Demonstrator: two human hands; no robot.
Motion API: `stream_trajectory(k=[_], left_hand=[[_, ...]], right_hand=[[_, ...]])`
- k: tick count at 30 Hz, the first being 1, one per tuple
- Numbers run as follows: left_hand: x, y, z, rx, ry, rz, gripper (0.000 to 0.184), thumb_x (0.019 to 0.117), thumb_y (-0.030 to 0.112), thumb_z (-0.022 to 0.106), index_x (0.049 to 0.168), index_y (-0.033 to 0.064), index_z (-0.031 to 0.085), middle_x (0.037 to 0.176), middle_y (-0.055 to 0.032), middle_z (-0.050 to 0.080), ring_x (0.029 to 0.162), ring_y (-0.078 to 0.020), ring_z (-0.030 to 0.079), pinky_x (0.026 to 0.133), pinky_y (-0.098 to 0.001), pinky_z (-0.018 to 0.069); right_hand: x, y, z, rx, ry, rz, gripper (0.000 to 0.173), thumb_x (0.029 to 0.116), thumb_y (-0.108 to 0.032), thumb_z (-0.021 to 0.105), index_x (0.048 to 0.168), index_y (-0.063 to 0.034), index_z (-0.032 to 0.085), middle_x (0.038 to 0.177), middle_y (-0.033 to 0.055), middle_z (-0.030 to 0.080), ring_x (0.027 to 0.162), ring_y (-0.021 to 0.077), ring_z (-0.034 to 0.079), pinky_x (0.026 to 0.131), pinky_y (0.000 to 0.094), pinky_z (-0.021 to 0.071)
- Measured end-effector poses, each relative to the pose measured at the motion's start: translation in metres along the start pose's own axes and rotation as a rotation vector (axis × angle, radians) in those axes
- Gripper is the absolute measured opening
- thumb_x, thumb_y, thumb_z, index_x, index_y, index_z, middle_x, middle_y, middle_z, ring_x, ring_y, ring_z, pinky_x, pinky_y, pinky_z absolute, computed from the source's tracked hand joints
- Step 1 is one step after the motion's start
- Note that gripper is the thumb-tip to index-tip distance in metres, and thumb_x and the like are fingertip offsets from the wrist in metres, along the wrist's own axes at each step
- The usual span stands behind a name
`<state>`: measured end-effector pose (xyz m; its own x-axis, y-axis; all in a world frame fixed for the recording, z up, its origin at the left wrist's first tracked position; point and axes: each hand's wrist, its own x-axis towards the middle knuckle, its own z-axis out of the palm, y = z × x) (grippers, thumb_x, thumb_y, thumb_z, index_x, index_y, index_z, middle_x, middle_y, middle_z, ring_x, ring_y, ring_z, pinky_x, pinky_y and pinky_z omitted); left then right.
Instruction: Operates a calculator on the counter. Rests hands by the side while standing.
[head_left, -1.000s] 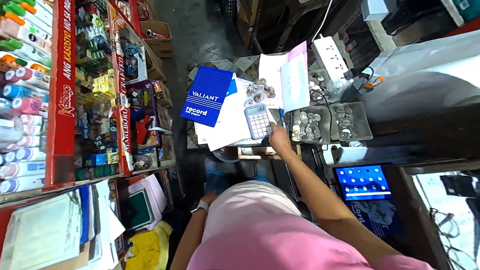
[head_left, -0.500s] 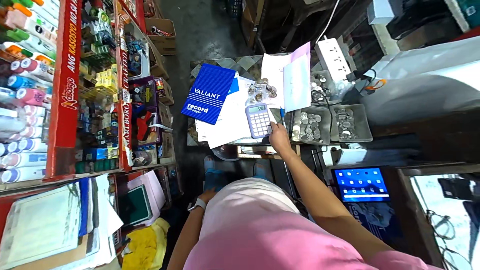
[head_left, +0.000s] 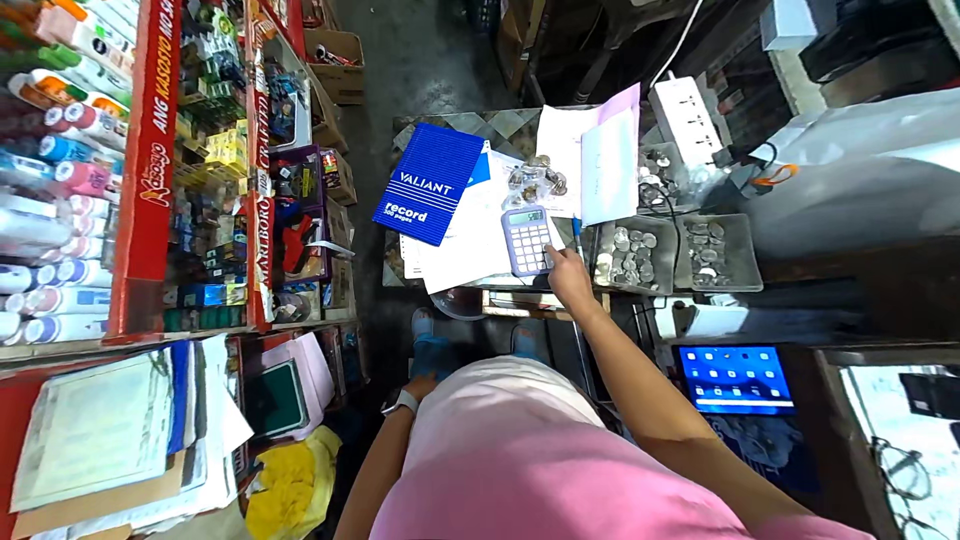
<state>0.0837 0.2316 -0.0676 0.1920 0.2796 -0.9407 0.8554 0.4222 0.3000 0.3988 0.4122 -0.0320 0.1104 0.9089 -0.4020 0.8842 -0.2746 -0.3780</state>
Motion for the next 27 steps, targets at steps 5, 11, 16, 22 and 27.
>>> stream_trajectory(k=[5,11,16,22,27], left_hand=[[-0.013,0.008,-0.005,0.007,0.002,0.026,0.050,0.1109,0.031,0.042,0.153,0.0035,0.044,0.154,-0.0249,0.046,0.145,-0.0412,0.040,0.119,-0.0574,0.0313],[-0.023,0.014,-0.008,0.024,0.001,0.048,0.050,0.1115,0.030,0.040,0.153,0.0019,0.043,0.155,-0.0242,0.045,0.147,-0.0405,0.039,0.120,-0.0552,0.0291],[0.002,-0.004,0.000,0.014,-0.002,0.054,0.052,0.1104,0.032,0.043,0.154,0.0044,0.042,0.154,-0.0251,0.045,0.146,-0.0414,0.040,0.120,-0.0567,0.0307],[-0.022,0.010,-0.008,-0.006,0.011,0.047,0.049,0.1115,0.029,0.040,0.152,0.0023,0.044,0.153,-0.0247,0.047,0.145,-0.0394,0.041,0.120,-0.0544,0.0305],[-0.016,0.008,-0.007,0.025,0.002,0.055,0.050,0.1114,0.031,0.040,0.153,0.0029,0.043,0.154,-0.0246,0.046,0.146,-0.0406,0.040,0.120,-0.0555,0.0304]], right_hand=[[-0.001,0.001,0.000,-0.020,0.010,-0.019,0.051,0.0979,0.007,0.048,0.147,-0.0060,0.056,0.138,0.0289,0.057,0.131,0.0448,0.055,0.108,0.0573,0.0449],[-0.005,-0.013,0.002,-0.044,0.079,-0.088,0.047,0.0968,0.003,0.054,0.141,-0.0106,0.063,0.132,0.0317,0.057,0.121,0.0479,0.058,0.100,0.0586,0.0490],[-0.005,-0.030,0.003,-0.103,-0.053,-0.070,0.038,0.1063,-0.018,0.050,0.142,-0.0112,0.062,0.134,0.0262,0.060,0.118,0.0427,0.063,0.095,0.0578,0.0518],[0.005,-0.044,-0.001,-0.179,-0.205,-0.084,0.046,0.1102,-0.024,0.040,0.156,-0.0195,0.047,0.134,0.0230,0.064,0.119,0.0431,0.064,0.096,0.0617,0.0494],[0.004,-0.038,-0.006,-0.123,-0.148,-0.074,0.045,0.1089,-0.022,0.043,0.152,-0.0145,0.051,0.131,0.0233,0.065,0.118,0.0436,0.064,0.095,0.0620,0.0497]])
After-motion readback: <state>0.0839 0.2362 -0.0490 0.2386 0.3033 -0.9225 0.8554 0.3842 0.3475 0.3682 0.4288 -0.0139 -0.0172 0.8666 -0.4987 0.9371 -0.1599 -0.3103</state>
